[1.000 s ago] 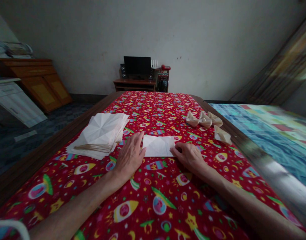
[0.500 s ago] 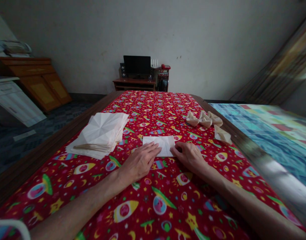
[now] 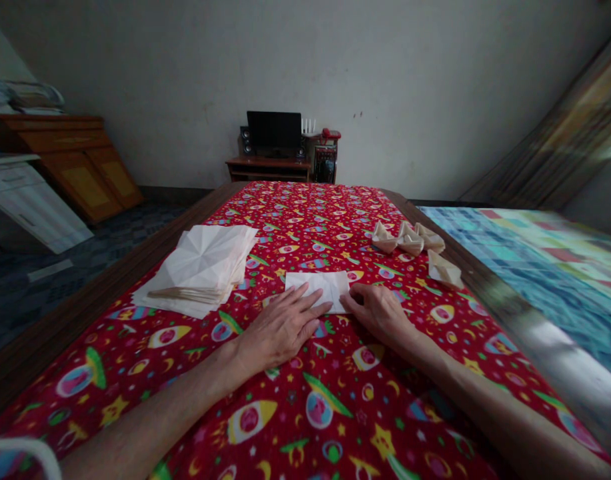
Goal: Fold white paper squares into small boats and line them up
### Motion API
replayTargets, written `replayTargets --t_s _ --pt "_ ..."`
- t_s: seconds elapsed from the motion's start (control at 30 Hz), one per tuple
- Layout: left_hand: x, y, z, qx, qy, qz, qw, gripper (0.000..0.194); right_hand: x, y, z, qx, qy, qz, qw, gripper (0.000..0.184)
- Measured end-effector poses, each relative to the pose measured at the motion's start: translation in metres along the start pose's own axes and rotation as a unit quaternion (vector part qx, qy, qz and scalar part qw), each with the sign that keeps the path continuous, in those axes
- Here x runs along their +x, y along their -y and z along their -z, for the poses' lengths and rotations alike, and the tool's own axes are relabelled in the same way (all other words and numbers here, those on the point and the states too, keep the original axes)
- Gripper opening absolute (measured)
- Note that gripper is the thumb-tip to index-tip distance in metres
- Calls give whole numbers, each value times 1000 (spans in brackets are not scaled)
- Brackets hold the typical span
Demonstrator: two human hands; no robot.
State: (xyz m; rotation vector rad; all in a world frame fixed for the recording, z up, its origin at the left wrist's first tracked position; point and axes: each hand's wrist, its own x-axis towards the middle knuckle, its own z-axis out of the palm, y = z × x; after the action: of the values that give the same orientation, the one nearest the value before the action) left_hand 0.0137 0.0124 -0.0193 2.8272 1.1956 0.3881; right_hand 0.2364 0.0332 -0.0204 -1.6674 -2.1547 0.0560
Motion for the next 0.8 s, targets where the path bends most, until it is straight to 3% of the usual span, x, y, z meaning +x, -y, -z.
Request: replayTargets --t_s 0.6,0.7,0.8 --pt "1 1 -2 5 -7 -17 1000 39 -6 0 3 -70 -42 36 996 33" --pt "0 0 -2 7 -7 -12 1000 39 -11 11 8 -127 -63 86 986 39" --pt "0 -1 -1 9 -9 -23 1000 38 -20 23 9 -124 -53 191 972 44"
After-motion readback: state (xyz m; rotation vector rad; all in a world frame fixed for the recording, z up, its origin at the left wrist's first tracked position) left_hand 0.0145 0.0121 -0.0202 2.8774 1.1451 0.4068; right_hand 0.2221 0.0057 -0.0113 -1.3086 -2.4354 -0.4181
